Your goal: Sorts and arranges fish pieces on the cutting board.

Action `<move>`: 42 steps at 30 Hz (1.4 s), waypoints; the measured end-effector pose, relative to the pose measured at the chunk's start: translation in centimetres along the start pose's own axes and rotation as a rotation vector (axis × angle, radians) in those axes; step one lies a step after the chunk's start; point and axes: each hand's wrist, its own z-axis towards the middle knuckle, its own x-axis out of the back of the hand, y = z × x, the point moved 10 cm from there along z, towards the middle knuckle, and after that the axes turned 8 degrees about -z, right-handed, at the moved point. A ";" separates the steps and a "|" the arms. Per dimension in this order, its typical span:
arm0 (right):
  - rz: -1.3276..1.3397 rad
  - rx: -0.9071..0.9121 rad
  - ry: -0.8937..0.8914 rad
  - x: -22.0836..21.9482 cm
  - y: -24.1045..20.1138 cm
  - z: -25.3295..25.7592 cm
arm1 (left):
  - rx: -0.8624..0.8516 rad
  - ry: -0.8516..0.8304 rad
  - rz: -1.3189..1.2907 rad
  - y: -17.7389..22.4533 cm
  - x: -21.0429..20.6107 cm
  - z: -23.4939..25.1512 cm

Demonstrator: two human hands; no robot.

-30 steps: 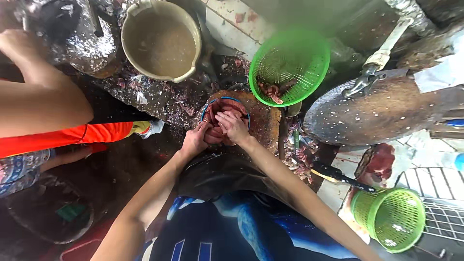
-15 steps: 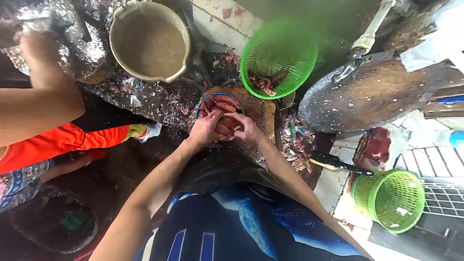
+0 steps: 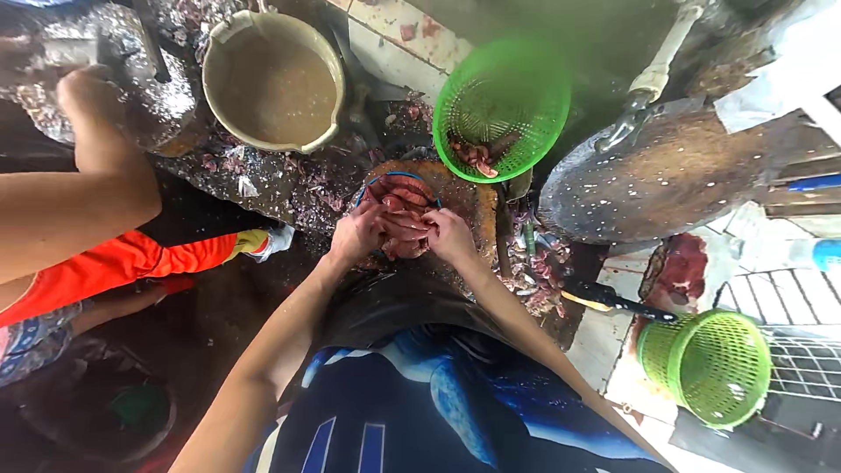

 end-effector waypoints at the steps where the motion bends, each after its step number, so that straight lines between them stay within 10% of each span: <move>1: -0.005 0.015 0.040 0.5 -0.3 0.2 | 0.020 0.058 0.003 -0.5 0.8 0.3; 14: -0.001 0.245 0.134 2.1 -4.8 3.3 | 0.111 -0.033 0.209 -3.6 0.2 3.3; 27: 0.078 -0.311 0.400 11.7 13.6 8.9 | 0.158 0.324 -0.109 -2.9 3.9 1.8; 37: -0.154 -0.130 -0.203 8.9 15.6 17.5 | 0.202 0.401 -0.199 -3.7 6.4 0.3; 42: -0.258 -0.063 -0.193 7.2 15.3 17.7 | 0.256 0.420 -0.231 -4.5 6.3 0.3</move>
